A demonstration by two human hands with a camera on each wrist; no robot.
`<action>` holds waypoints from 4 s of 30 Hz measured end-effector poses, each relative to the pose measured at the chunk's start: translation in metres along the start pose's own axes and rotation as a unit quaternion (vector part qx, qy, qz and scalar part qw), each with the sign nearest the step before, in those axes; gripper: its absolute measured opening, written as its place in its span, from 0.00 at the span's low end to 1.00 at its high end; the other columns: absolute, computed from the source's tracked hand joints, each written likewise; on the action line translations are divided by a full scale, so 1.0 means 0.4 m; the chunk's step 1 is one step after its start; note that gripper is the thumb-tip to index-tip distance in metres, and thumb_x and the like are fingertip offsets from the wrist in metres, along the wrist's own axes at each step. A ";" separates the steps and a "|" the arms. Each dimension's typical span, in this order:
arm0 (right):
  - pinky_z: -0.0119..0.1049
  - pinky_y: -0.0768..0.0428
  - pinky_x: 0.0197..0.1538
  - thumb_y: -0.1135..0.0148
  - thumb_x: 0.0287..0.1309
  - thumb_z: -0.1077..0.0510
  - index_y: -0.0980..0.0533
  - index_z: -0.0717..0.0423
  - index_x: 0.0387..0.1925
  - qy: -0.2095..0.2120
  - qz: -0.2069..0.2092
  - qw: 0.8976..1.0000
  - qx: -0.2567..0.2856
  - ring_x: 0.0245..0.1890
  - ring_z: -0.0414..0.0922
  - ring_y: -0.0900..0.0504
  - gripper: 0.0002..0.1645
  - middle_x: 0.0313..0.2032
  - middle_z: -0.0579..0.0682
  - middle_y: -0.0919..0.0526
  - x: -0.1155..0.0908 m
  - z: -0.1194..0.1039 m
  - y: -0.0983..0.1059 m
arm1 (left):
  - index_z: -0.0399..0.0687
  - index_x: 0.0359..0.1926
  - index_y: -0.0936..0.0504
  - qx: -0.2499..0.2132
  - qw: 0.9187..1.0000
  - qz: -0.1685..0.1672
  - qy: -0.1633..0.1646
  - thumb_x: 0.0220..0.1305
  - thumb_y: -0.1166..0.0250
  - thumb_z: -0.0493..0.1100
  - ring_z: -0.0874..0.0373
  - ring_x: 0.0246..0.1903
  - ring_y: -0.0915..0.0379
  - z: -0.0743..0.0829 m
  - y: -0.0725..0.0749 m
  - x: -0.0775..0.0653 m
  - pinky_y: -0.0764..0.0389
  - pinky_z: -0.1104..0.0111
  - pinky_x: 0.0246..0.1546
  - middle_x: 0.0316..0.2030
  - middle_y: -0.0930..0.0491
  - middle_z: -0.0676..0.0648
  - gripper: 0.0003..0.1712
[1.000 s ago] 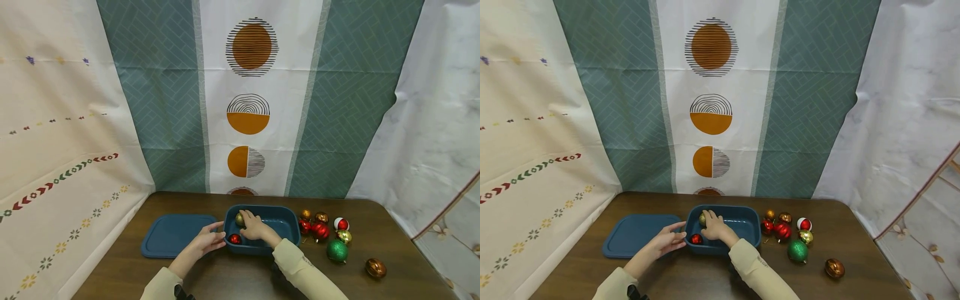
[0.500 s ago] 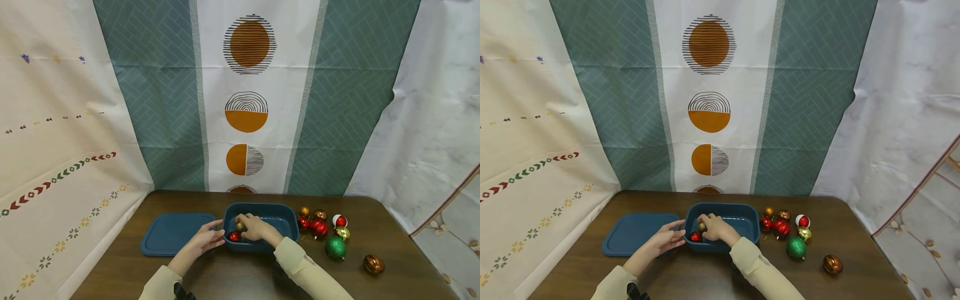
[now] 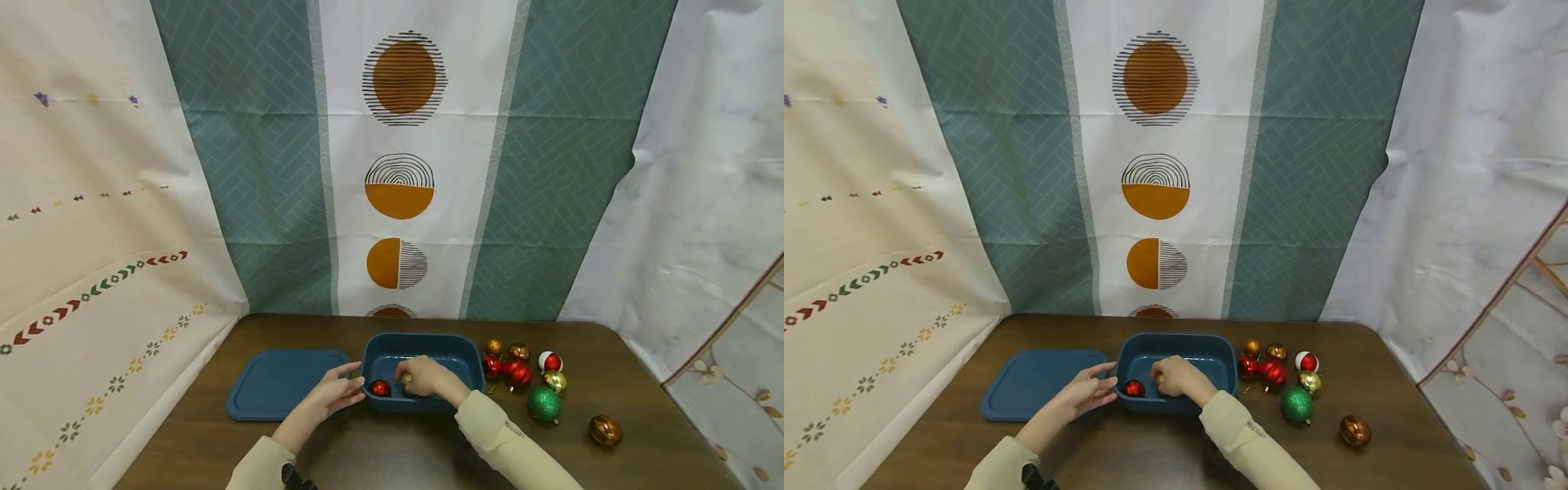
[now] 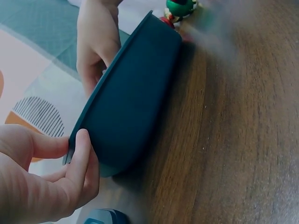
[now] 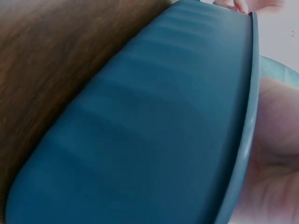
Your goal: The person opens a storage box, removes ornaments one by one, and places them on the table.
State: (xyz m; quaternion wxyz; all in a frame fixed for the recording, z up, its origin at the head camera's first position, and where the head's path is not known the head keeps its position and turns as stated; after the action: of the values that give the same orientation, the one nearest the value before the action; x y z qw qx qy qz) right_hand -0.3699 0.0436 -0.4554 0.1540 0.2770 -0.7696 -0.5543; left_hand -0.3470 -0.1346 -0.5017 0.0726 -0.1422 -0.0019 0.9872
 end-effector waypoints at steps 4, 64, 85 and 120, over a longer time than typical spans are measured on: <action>0.40 0.26 0.39 0.37 0.57 0.64 0.20 0.56 0.44 0.017 0.024 0.999 0.032 0.38 0.46 0.27 0.11 0.39 0.52 0.19 -0.015 0.008 0.014 | 0.36 0.70 0.40 0.003 1.000 0.000 0.000 0.67 0.41 0.35 0.61 0.29 0.24 -0.002 0.001 -0.004 0.15 0.70 0.38 0.33 0.26 0.46 0.32; 0.30 0.28 0.27 0.31 0.47 0.59 0.19 0.49 0.38 -0.101 0.247 0.957 0.113 0.33 0.43 0.31 0.13 0.33 0.49 0.22 -0.344 0.286 0.202 | 0.34 0.68 0.38 0.001 1.000 0.008 0.014 0.66 0.40 0.34 0.61 0.29 0.23 0.002 0.001 0.002 0.15 0.68 0.40 0.34 0.26 0.44 0.32; 0.36 0.22 0.39 0.31 0.40 0.65 0.19 0.56 0.39 -0.034 0.158 0.986 0.037 0.39 0.44 0.20 0.18 0.39 0.48 0.15 -0.372 0.307 0.120 | 0.34 0.68 0.37 0.001 1.000 0.016 0.019 0.65 0.39 0.34 0.60 0.31 0.22 0.000 0.006 -0.001 0.15 0.68 0.41 0.37 0.25 0.41 0.31; 0.42 0.19 0.38 0.32 0.44 0.65 0.19 0.57 0.34 -0.066 0.192 0.979 -0.027 0.37 0.47 0.18 0.11 0.34 0.50 0.16 -0.356 0.292 0.125 | 0.34 0.68 0.38 -0.021 1.000 0.005 0.022 0.66 0.40 0.34 0.61 0.31 0.21 0.000 0.006 0.003 0.15 0.69 0.40 0.39 0.25 0.41 0.31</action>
State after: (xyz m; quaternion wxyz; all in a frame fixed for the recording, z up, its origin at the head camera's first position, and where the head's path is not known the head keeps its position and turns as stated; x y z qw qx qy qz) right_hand -0.3325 0.2299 -0.4378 0.2136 0.0829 -0.8018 -0.5519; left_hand -0.3484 -0.1369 -0.5021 0.0649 -0.1658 -0.0202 0.9838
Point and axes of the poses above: each hand's wrist, its own x-axis towards the middle knuckle, its own y-axis out of the back of the hand, z = x × y, the point moved 6 cm from there along x, towards the middle knuckle
